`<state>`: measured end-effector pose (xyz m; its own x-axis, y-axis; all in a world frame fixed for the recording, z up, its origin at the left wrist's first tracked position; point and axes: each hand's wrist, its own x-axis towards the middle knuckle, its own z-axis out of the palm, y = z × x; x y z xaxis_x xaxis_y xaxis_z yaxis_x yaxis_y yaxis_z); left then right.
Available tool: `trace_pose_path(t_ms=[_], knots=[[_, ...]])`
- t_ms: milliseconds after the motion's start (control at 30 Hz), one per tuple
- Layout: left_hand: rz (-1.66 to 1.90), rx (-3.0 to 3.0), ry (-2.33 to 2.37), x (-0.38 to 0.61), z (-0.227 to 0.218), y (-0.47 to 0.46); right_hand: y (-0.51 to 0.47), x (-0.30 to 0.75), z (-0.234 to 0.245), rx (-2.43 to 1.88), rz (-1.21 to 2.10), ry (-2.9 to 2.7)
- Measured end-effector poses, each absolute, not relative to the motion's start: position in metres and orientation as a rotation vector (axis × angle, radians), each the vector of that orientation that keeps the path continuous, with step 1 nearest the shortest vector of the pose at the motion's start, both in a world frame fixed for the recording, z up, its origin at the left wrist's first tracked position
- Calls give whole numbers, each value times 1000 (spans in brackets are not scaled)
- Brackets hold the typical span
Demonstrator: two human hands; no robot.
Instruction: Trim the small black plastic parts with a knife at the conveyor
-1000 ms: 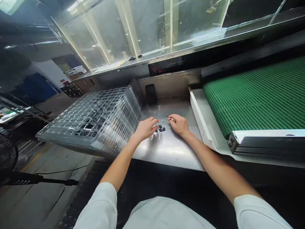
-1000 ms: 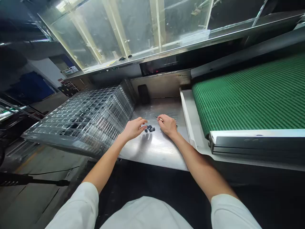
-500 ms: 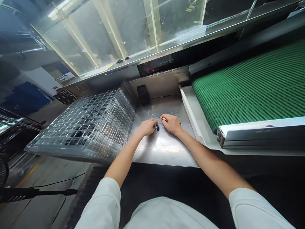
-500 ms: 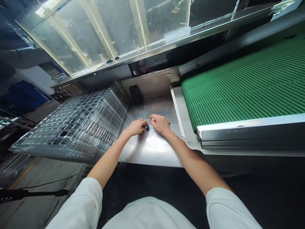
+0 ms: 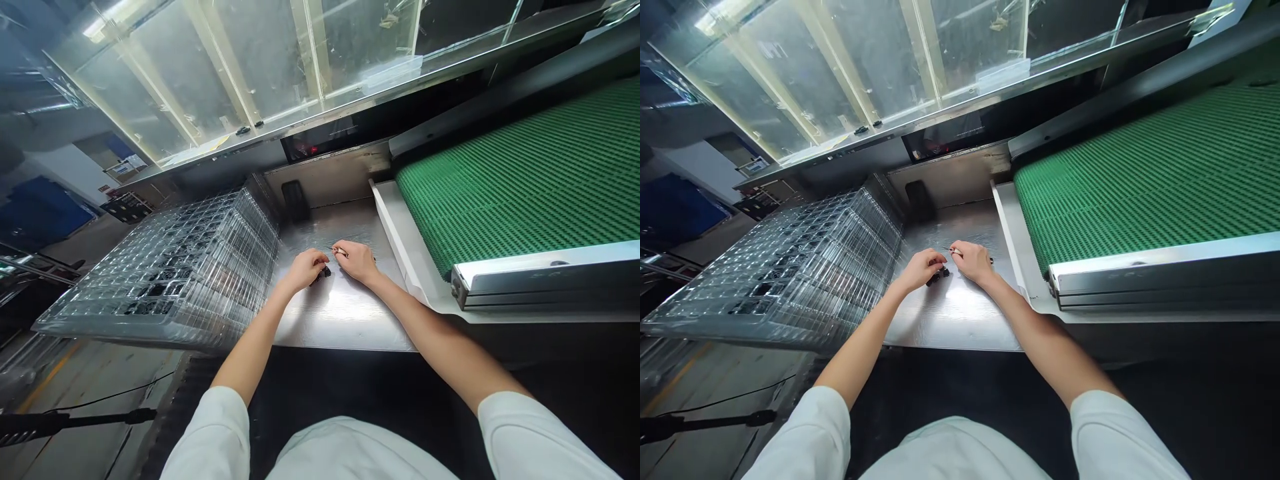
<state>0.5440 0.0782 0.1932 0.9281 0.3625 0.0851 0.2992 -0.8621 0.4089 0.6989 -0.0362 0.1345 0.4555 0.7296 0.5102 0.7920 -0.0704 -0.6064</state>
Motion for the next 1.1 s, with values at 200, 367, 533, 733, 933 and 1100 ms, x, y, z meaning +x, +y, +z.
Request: trace_pose_path(t_ms=[200, 367, 533, 733, 933, 1100], knots=[[233, 2676, 548, 547, 179, 64, -36, 699, 133, -1818, -96, -1304], [176, 2794, 587, 546, 179, 60, -36, 700, 132, -1824, -96, -1308], [206, 2838, 621, 539, 185, 57, -36, 700, 132, -1819, -76, -1308], [111, 2944, 610, 536, 187, 55, -36, 698, 133, -1832, -68, -1307], [-17, 2936, 599, 537, 191, 58, -39, 697, 137, -1865, -77, -1320], [15, 2886, 607, 537, 196, 57, -39, 696, 138, -1875, -48, -1309]])
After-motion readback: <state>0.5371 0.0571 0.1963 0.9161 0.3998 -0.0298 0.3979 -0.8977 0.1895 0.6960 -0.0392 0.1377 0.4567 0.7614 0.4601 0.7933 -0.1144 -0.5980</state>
